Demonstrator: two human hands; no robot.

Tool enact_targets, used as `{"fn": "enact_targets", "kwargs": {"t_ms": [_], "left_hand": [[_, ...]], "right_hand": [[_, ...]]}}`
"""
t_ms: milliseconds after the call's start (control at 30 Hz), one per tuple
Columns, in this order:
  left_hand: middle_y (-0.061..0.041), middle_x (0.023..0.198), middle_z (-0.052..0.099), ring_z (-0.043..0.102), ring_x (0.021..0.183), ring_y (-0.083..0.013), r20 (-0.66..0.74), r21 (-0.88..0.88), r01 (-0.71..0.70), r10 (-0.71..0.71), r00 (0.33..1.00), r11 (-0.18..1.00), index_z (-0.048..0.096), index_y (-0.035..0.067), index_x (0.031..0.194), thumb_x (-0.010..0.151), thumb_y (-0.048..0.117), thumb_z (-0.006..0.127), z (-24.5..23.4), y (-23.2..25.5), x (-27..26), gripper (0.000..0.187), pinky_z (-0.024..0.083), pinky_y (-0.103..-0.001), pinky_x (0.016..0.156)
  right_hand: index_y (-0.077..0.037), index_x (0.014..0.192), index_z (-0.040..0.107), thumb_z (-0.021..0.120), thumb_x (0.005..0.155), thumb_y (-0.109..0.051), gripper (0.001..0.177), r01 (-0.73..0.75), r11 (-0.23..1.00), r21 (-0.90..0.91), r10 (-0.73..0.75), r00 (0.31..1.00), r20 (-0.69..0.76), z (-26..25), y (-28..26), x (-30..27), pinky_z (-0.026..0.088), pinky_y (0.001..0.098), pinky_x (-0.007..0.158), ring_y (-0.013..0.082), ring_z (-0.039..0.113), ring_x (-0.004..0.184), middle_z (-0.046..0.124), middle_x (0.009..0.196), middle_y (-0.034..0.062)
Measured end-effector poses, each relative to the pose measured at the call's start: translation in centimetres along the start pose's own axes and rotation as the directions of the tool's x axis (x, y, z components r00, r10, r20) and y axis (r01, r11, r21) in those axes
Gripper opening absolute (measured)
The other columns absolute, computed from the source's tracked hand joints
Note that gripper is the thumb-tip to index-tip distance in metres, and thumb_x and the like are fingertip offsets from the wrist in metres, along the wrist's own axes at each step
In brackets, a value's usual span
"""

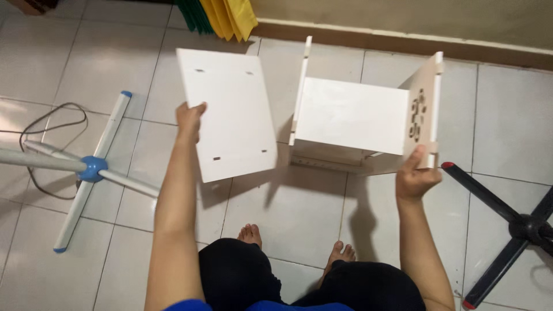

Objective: The person disassembles a white plastic storage unit into its flat components, then reassembles it by interlocking the panels and shelves. The task involves handling multiple slotted panels and a solid base, fitting them together by hand on a tiled floor.

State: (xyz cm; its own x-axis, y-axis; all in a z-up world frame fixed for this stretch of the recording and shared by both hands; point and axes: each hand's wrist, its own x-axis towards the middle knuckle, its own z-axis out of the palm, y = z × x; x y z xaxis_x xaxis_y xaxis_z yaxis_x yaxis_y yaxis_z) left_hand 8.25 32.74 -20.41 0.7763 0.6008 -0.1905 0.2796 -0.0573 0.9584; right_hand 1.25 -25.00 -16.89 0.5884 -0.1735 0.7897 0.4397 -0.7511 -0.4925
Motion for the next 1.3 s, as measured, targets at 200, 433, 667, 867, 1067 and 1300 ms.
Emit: {"fn": "enact_targets", "kwargs": {"t_ms": [200,433,667,867,1067,1300], "left_hand": [[-0.018,0.112,0.074,0.069,0.105,-0.0256,0.196,-0.102,0.163,-0.141,0.97,0.981,0.068,-0.009,0.115,0.085,0.007,0.074,5.6,-9.2,4.3,0.035,0.055,-0.038,0.092],[-0.018,0.108,0.075,0.071,0.1,-0.0266,0.199,0.058,0.114,-0.124,0.972,0.992,0.07,-0.007,0.113,0.084,0.011,0.074,7.2,-9.1,4.0,0.035,0.055,-0.037,0.089],[-0.027,0.099,0.075,0.072,0.093,-0.0405,0.133,0.671,-0.358,0.37,0.919,0.649,0.06,-0.008,0.134,0.088,0.006,0.066,8.8,-3.2,5.0,0.049,0.057,-0.046,0.084],[-0.041,0.091,0.069,0.077,0.073,-0.0405,0.132,0.988,-0.061,0.589,0.798,-0.139,0.047,-0.006,0.134,0.086,0.023,0.054,19.6,-9.8,0.6,0.056,0.063,-0.048,0.056],[-0.04,0.102,0.068,0.073,0.064,-0.0319,0.475,0.76,-0.253,0.246,0.845,-0.598,0.044,-0.01,0.15,0.089,0.005,0.064,21.4,-16.3,-0.9,0.066,0.058,-0.035,0.047],[-0.039,0.109,0.067,0.074,0.071,-0.0331,0.5,0.764,-0.342,0.168,0.85,-0.547,0.039,-0.007,0.151,0.099,0.02,0.053,20.8,-16.7,-0.8,0.06,0.059,-0.034,0.049]], "right_hand": [[0.015,0.115,0.066,0.052,0.119,-0.003,0.023,0.028,1.0,-0.004,-0.028,1.0,-0.014,-0.8,0.6,0.5,0.064,0.0326,0.073,0.0273,0.079,0.086,0.076,0.097,0.0213],[0.014,0.104,0.064,0.051,0.117,-0.004,0.026,-0.053,0.998,-0.036,0.055,0.997,0.059,-1.0,0.8,0.5,0.061,0.0292,0.06,0.0234,0.077,0.076,0.073,0.081,0.0172],[0.016,0.108,0.066,0.051,0.121,-0.004,0.028,-0.029,0.999,-0.013,0.03,0.999,0.041,-1.0,1.2,0.0,0.062,0.0273,0.063,0.0233,0.078,0.078,0.076,0.092,0.0202],[0.017,0.112,0.066,0.053,0.122,-0.003,0.026,-0.008,1.0,-0.003,0.008,0.999,0.044,-0.7,1.2,0.2,0.065,0.027,0.066,0.0243,0.079,0.08,0.076,0.091,0.0212],[0.017,0.108,0.065,0.05,0.123,-0.003,0.029,-0.033,0.999,0.006,0.032,0.997,0.068,-1.2,0.8,-0.1,0.063,0.0261,0.066,0.0234,0.078,0.082,0.075,0.091,0.0214],[0.014,0.103,0.065,0.052,0.121,-0.004,0.029,-0.035,0.999,-0.031,0.037,0.997,0.072,-1.2,1.4,-0.1,0.059,0.0252,0.06,0.0204,0.076,0.074,0.074,0.085,0.0199]]}}
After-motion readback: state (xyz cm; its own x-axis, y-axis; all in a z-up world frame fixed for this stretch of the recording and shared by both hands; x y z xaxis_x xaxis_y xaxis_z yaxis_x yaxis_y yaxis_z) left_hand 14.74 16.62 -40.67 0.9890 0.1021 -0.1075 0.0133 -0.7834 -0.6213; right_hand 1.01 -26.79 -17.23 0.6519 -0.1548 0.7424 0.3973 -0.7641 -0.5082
